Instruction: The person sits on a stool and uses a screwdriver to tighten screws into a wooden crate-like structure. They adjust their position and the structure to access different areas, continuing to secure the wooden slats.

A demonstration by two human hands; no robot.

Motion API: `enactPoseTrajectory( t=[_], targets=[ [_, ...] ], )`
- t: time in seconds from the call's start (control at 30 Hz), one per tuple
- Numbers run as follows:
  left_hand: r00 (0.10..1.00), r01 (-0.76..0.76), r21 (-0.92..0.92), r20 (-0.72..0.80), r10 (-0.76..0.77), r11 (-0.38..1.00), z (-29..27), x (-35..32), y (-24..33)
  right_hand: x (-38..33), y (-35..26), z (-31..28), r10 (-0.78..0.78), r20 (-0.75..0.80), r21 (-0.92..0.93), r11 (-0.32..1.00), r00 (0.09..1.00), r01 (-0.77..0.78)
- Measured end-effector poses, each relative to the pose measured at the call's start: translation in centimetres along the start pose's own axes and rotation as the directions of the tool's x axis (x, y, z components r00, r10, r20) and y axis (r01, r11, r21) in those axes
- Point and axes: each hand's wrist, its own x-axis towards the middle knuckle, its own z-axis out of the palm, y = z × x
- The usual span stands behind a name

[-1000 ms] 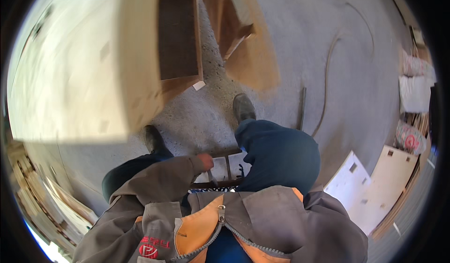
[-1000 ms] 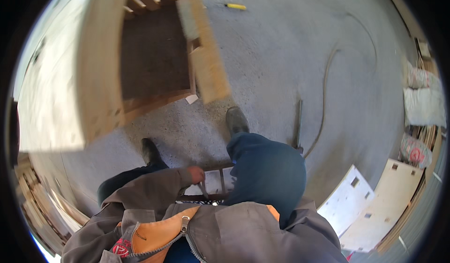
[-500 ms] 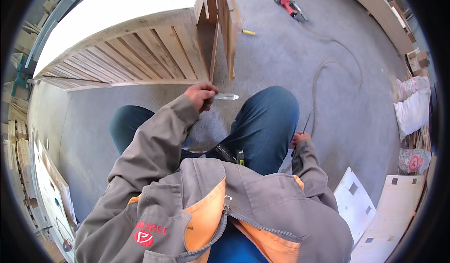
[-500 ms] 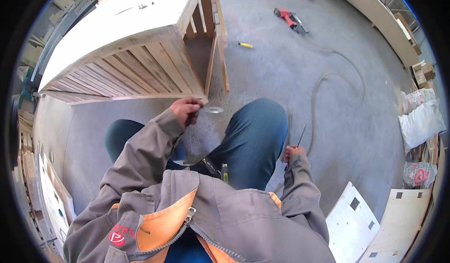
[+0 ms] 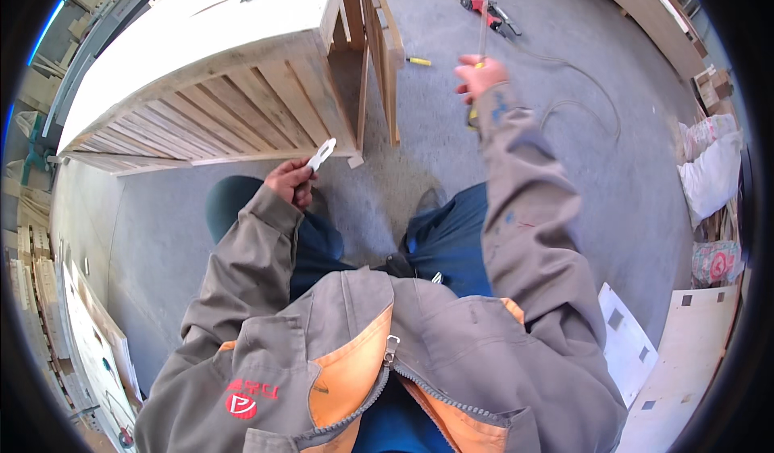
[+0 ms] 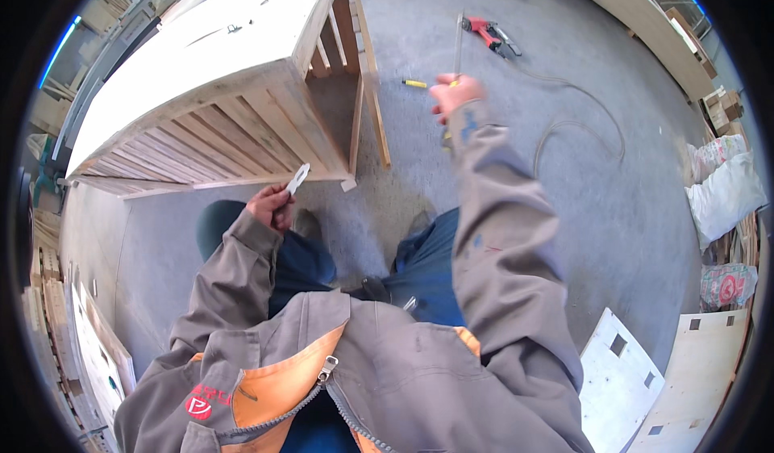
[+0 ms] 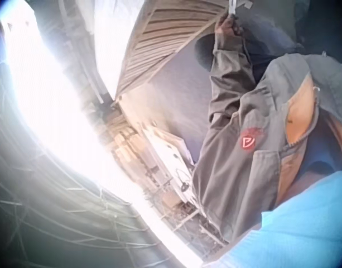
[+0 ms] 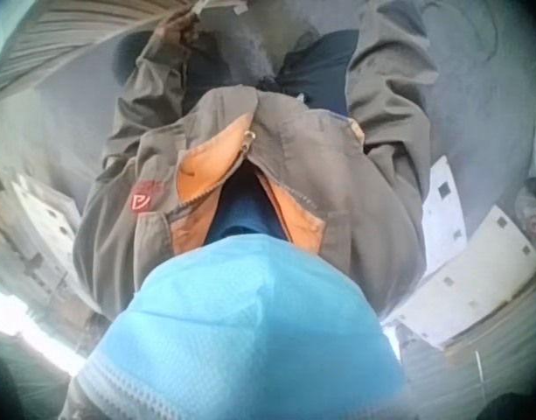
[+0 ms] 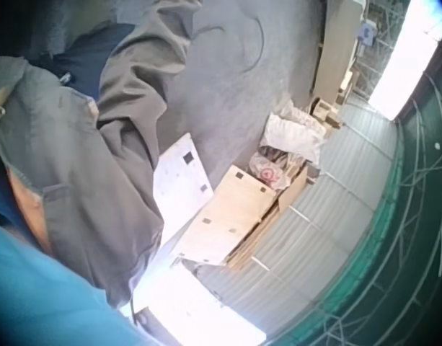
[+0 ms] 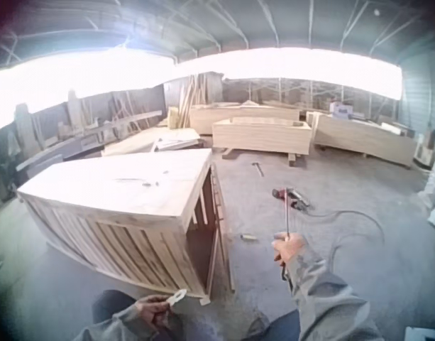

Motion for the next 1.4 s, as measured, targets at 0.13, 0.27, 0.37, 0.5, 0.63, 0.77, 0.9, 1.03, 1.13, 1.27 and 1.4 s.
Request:
enactPoseTrajectory(
  t=[0.13,0.27,0.37,0.5,0.63,0.77,0.9,1.03,1.13,1.27,1.4],
  targets=[
    [0.995,0.054,-0.04,-0.081,-0.057,0.998,-2.2,1.1,-0.7,2.0,2.4,7.8,0.192,0.12,0.368,0.903,0.974,-0.223],
    [0.995,0.046,-0.007,-0.087,-0.047,0.999,-2.8,0.7,-0.8,1.9,3.7,12.0,0.183,0.142,0.489,0.842,0.973,-0.23],
    [0.987,0.082,0.012,-0.136,-0.079,0.997,-4.0,0.7,-0.6,2.4,2.8,13.7,0.077,0.177,0.468,0.87,0.981,-0.153],
    [0.98,0.082,0.043,-0.184,-0.073,0.996,-5.5,0.8,-0.9,0.6,1.1,16.9,0.008,0.323,0.445,0.881,0.946,-0.16],
    [0.985,0.057,0.088,-0.169,-0.042,0.994,-5.8,1.4,-1.3,1.1,2.1,19.5,-0.007,0.388,0.515,0.831,0.922,-0.211],
    [0.978,0.059,0.076,-0.204,-0.043,0.995,-6.0,1.2,-1.1,1.1,1.4,19.8,-0.012,0.416,0.527,0.818,0.909,-0.23],
    [0.975,0.04,0.094,-0.22,-0.019,0.995,-5.3,1.2,-1.3,1.0,1.7,19.7,-0.029,0.421,0.545,0.807,0.906,-0.228],
    [0.983,0.028,0.228,-0.185,0.015,0.973,-5.1,1.6,-1.7,0.4,0.7,19.1,-0.01,0.427,0.494,0.84,0.904,-0.224],
    [0.977,0.043,0.255,-0.215,0.013,0.966,-4.2,1.8,-1.5,1.0,1.6,19.6,0.004,0.372,0.5,0.842,0.928,-0.204],
    [0.964,0.026,0.366,-0.254,0.073,0.93,-3.6,1.5,-1.2,0.4,0.7,19.9,0.029,0.329,0.448,0.875,0.944,-0.184],
    [0.952,0.078,0.511,-0.292,0.088,0.856,-1.7,2.7,-0.6,0.5,1.0,20.1,0.055,0.29,0.502,0.841,0.955,-0.201]
  ],
)
